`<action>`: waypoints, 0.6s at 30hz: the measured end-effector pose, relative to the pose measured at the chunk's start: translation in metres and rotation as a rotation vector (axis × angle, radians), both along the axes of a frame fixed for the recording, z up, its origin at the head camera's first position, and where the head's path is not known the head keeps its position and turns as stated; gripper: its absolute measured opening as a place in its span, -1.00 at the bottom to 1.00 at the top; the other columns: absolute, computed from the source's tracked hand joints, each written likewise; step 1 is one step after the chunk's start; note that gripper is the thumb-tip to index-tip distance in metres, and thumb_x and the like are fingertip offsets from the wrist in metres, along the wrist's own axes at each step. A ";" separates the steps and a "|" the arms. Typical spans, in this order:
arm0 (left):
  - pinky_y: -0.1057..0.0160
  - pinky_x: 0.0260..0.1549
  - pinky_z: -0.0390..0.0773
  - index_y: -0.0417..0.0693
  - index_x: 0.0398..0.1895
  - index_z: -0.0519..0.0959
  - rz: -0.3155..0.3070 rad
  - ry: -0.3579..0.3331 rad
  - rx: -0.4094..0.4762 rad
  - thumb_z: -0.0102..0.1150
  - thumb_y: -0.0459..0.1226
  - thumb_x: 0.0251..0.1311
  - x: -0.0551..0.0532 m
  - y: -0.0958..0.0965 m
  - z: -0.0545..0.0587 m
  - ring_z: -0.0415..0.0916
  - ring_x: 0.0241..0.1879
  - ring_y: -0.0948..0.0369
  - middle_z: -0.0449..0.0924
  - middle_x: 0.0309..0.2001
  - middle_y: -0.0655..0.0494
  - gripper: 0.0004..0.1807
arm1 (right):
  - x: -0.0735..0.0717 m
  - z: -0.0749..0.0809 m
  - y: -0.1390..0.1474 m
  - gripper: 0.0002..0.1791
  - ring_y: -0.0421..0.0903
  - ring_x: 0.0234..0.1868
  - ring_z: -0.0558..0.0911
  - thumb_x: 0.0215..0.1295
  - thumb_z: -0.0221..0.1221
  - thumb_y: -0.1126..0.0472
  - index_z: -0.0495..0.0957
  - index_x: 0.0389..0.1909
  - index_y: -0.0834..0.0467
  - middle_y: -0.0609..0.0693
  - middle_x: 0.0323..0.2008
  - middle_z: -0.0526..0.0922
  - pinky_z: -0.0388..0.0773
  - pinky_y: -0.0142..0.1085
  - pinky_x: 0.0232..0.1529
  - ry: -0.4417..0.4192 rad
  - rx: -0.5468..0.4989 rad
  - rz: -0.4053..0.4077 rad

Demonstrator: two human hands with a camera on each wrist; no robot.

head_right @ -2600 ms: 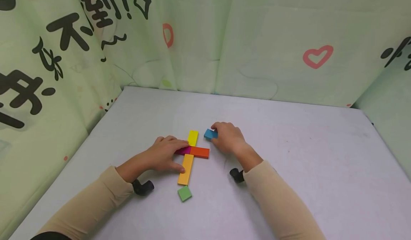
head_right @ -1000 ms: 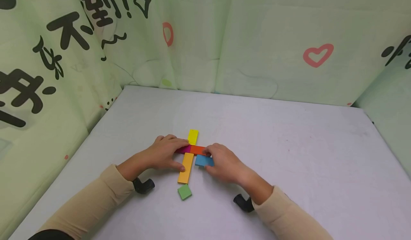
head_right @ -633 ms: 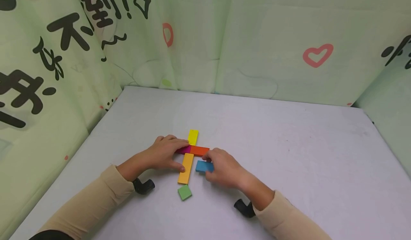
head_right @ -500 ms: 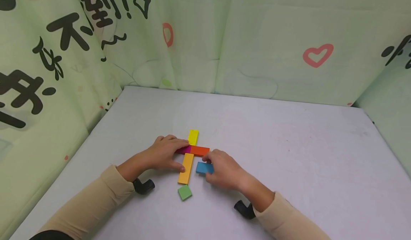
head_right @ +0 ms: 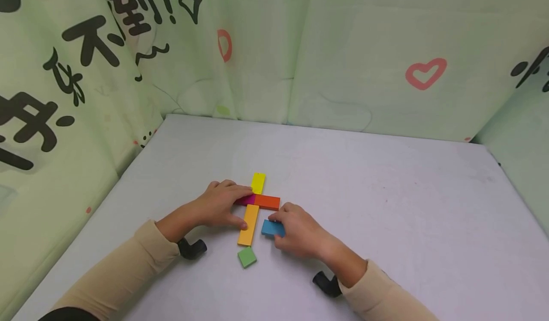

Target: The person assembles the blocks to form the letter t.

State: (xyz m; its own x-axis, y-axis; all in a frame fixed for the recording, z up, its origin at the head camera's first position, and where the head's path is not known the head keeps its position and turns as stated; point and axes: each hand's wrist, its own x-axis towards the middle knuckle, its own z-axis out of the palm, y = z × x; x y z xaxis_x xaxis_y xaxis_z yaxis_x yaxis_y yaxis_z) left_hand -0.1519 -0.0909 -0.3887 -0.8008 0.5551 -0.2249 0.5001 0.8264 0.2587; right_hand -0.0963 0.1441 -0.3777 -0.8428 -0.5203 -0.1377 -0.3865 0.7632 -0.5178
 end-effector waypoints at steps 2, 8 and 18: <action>-0.07 0.19 0.24 0.07 0.45 0.39 0.000 0.000 -0.002 0.42 0.23 0.01 0.000 0.000 0.000 0.24 0.31 0.06 0.38 0.40 0.16 -0.06 | 0.001 -0.001 0.000 -0.59 -0.09 -0.10 0.49 0.19 0.31 0.29 0.62 0.08 0.27 -0.03 -0.13 0.51 0.57 -0.17 -0.02 0.006 -0.002 0.004; -0.06 0.18 0.25 0.07 0.44 0.39 -0.002 0.005 0.001 0.43 0.23 0.00 0.001 0.000 -0.002 0.25 0.30 0.07 0.39 0.39 0.16 -0.06 | 0.002 -0.002 0.000 -0.63 -0.07 -0.08 0.51 0.18 0.31 0.29 0.59 0.03 0.23 -0.01 -0.09 0.54 0.55 -0.11 0.05 0.018 -0.009 0.014; -0.08 0.19 0.25 0.06 0.44 0.39 -0.006 0.015 0.002 0.42 0.23 0.01 0.001 -0.001 0.001 0.25 0.31 0.06 0.39 0.39 0.14 -0.06 | 0.003 0.000 -0.001 -0.60 -0.10 -0.12 0.55 0.18 0.35 0.28 0.58 0.05 0.22 -0.04 -0.10 0.59 0.58 -0.16 -0.02 -0.016 -0.035 0.031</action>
